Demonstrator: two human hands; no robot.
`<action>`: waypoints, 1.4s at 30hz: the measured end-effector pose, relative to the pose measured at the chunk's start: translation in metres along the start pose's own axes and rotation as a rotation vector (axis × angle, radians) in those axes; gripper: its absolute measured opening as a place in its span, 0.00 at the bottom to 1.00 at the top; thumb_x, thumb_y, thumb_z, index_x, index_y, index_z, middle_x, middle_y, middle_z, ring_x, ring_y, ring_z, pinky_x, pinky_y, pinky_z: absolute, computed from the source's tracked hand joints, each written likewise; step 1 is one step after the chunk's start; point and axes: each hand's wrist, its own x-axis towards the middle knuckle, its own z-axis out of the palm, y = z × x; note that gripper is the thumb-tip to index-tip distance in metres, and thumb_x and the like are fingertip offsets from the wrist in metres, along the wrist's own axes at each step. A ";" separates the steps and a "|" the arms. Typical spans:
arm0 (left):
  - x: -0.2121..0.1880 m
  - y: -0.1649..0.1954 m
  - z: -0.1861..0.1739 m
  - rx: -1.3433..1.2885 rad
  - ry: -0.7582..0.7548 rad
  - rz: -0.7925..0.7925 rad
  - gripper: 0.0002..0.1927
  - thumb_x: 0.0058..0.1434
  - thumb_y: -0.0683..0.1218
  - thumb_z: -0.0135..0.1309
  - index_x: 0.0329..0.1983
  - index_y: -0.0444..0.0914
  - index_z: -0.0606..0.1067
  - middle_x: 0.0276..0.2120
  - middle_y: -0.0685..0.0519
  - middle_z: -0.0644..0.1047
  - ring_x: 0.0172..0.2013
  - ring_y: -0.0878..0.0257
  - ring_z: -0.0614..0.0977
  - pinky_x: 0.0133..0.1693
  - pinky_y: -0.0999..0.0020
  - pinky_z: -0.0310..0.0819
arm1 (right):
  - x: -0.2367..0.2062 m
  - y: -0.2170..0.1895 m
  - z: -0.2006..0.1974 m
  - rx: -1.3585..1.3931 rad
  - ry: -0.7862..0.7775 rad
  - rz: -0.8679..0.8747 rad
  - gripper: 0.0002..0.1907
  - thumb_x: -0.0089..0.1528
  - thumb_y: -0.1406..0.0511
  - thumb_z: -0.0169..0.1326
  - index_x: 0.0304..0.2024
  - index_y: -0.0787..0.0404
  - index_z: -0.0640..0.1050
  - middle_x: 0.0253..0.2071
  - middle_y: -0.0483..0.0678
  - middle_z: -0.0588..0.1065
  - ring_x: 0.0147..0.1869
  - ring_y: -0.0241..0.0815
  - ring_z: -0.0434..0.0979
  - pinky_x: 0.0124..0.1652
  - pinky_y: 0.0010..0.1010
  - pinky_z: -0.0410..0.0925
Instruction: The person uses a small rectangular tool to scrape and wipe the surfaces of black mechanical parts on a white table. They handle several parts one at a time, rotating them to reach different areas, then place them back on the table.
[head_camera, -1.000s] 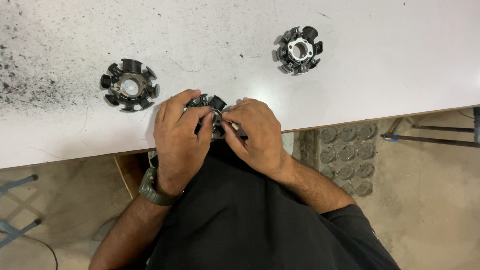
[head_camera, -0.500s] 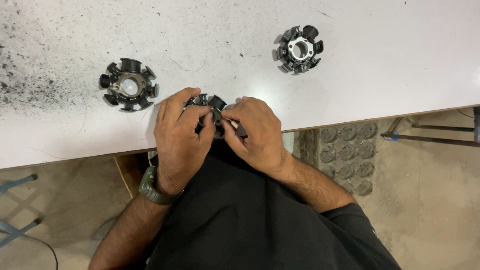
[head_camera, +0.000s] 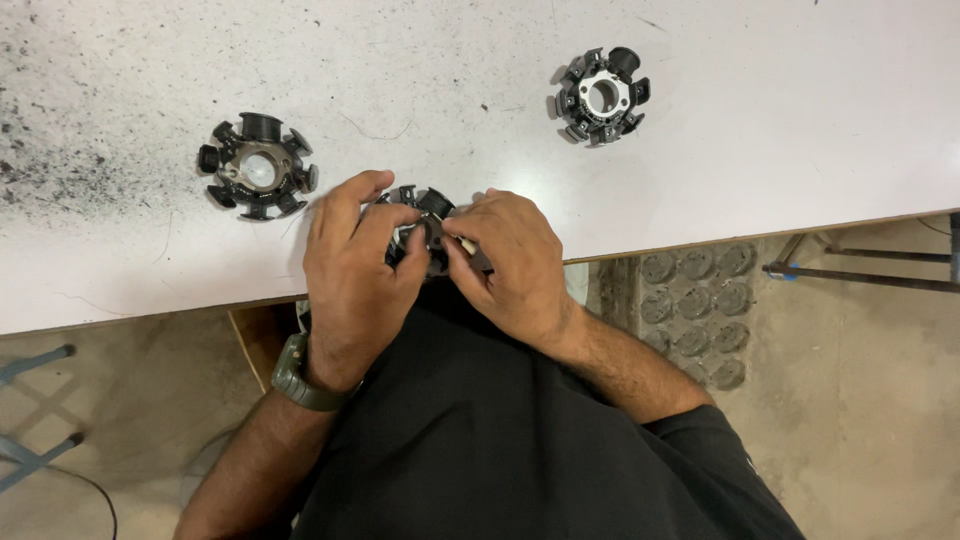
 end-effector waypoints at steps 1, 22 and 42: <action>0.000 0.000 0.000 -0.021 0.001 -0.009 0.11 0.57 0.36 0.66 0.42 0.35 0.79 0.56 0.46 0.74 0.56 0.49 0.77 0.56 0.54 0.74 | 0.001 0.000 0.000 0.000 -0.001 -0.003 0.14 0.61 0.72 0.65 0.46 0.61 0.76 0.43 0.48 0.78 0.50 0.47 0.80 0.58 0.44 0.73; 0.004 0.001 -0.003 -0.023 -0.046 0.042 0.07 0.63 0.38 0.64 0.43 0.34 0.80 0.53 0.48 0.79 0.50 0.52 0.82 0.51 0.59 0.78 | -0.005 -0.004 -0.010 0.107 0.004 0.093 0.11 0.63 0.72 0.63 0.46 0.62 0.76 0.42 0.49 0.79 0.47 0.48 0.81 0.60 0.44 0.74; -0.002 0.005 -0.006 -0.002 -0.004 0.039 0.11 0.58 0.38 0.66 0.43 0.35 0.79 0.54 0.47 0.77 0.53 0.50 0.80 0.53 0.56 0.76 | -0.013 0.002 -0.004 0.116 0.065 0.093 0.11 0.63 0.71 0.64 0.45 0.61 0.76 0.43 0.49 0.80 0.51 0.47 0.83 0.59 0.44 0.75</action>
